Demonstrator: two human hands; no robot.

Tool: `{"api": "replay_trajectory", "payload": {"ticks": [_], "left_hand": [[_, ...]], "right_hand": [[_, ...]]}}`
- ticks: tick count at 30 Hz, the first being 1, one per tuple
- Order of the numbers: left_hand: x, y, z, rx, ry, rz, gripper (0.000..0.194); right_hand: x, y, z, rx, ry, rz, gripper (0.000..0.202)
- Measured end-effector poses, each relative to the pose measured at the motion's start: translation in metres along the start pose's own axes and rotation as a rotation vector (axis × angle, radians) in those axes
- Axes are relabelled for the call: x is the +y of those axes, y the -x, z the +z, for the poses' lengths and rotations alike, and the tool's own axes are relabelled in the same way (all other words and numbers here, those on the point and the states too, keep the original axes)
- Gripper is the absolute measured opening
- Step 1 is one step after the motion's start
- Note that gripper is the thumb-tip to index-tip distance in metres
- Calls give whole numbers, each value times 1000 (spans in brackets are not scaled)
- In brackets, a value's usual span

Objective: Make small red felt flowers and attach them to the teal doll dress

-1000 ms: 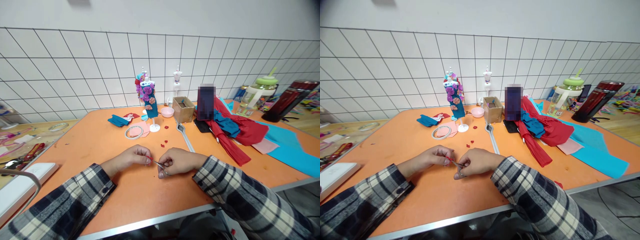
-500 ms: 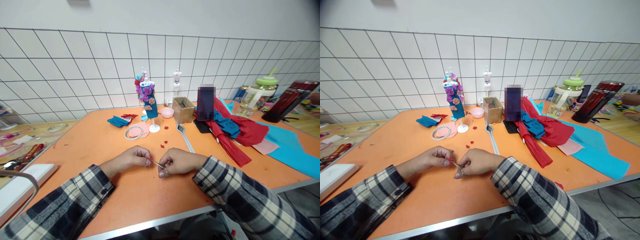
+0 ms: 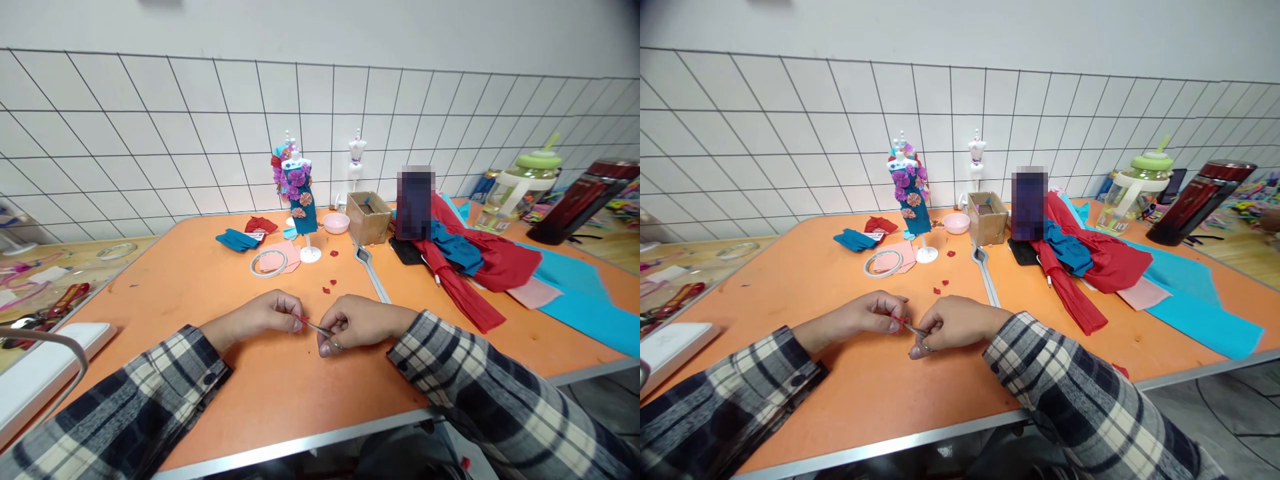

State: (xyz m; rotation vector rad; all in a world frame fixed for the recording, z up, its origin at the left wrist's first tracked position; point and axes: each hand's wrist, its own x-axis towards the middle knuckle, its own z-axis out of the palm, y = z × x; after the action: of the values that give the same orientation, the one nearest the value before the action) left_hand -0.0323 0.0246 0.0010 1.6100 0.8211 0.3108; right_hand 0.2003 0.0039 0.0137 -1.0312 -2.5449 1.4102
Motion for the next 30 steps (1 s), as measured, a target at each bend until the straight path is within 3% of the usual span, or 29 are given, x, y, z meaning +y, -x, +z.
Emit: {"api": "replay_trajectory", "payload": {"ticks": [9,14,16,19,21,26,30], "left_hand": [[-1,0,-1,-12,35,-7,24],[-6,0,1,104,159,12,20],[-9,-1,1,213,215,59,20],[-13,-4,3,340,266,125,21],[-13,-5,4,371,273,134,24],[-10,-7,12,343,208,108,32],[-10,-9,17,376,106,78,28]], "right_hand": [[2,2,-2,-31,-19,-38,38],[9,6,-13,-195,-290,-109,37],[15,3,-15,-82,-355,-98,34],[21,-7,-12,363,-340,-84,30],[23,-14,-7,586,-282,-83,27],[18,-22,4,728,-167,-47,21],[17,-22,4,844,-138,-27,18]]}}
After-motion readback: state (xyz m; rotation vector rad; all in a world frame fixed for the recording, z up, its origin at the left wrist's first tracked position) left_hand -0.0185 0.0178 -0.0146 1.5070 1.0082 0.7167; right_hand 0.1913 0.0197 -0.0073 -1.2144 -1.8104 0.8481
